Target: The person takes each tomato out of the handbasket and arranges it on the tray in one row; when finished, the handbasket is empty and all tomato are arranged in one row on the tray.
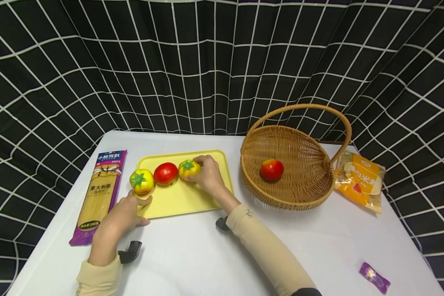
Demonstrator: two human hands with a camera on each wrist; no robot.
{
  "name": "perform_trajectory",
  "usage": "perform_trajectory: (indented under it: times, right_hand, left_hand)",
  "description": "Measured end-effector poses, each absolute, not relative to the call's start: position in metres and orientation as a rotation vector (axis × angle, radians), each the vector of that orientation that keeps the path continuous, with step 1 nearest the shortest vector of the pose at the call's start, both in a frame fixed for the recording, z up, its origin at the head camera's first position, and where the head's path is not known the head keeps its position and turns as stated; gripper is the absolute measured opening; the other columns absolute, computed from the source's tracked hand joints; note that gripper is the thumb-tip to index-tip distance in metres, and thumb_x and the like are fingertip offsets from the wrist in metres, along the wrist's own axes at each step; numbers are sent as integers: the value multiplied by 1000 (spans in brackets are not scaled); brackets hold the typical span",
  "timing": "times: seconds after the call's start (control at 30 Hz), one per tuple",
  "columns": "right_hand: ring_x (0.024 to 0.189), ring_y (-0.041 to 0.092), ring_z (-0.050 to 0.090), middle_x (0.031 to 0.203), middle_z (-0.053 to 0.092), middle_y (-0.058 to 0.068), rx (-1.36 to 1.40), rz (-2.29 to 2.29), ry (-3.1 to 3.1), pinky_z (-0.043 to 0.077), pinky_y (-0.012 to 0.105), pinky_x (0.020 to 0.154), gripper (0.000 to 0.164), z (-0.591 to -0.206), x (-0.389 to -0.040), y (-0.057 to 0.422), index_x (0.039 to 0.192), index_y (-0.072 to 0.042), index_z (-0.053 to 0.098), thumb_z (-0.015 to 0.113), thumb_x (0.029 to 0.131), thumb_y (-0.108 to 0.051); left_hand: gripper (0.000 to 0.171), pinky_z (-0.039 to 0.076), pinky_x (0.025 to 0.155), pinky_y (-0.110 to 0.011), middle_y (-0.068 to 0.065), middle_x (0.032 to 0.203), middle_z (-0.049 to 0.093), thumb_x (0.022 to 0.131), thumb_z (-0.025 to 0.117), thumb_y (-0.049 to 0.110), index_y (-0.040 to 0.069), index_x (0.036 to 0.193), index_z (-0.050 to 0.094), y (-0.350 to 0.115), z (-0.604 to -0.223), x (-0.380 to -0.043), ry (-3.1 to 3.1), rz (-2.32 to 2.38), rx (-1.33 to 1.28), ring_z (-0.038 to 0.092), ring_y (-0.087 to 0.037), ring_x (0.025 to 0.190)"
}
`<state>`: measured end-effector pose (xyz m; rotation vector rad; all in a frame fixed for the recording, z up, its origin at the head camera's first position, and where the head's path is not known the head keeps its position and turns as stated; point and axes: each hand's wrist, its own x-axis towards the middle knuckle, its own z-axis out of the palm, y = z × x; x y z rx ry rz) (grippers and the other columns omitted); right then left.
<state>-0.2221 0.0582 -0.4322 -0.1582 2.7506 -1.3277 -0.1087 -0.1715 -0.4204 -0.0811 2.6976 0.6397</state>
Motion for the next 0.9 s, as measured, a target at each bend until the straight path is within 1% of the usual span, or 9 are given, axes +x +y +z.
perform_trajectory:
  times: [0.3,0.5,0.7,0.8,0.9]
  right_hand:
    - [125,34,63,130,66,17,-160,-1319,2736,54,44,109,67,-433,-222,59,134,-4,69,98,74,-14]
    - [130,34,62,138,64,16,-156,-1314,2729,55,45,109,73,-426,-219,67,138,-5,67,99,74,-16]
    - [134,34,60,144,64,12,-160,-1363,2738,53,46,111,71,-406,-212,81,139,-7,66,97,76,-18]
    - [133,33,61,143,67,10,-151,-1381,2741,54,47,110,68,-393,-208,89,138,-9,67,96,78,-20]
    - [130,33,63,139,68,10,-129,-1422,2737,56,47,106,64,-379,-203,98,136,-11,68,95,79,-22]
  left_hand:
    - [75,47,109,-73,-46,163,23,84,88,7,6,151,56,-172,-421,-108,2709,665,-77,47,-64,139]
    - [75,48,108,-73,-45,164,21,84,88,8,7,152,56,-170,-421,-108,2698,673,-94,46,-64,139]
    - [75,46,110,-73,-46,163,20,84,87,6,6,152,55,-171,-420,-106,2698,685,-82,44,-64,141]
    - [75,46,110,-74,-46,163,21,84,87,6,6,152,55,-171,-421,-107,2702,676,-74,44,-65,140]
    - [75,46,110,-73,-46,163,20,84,87,6,5,152,55,-171,-421,-107,2698,679,-71,44,-65,140]
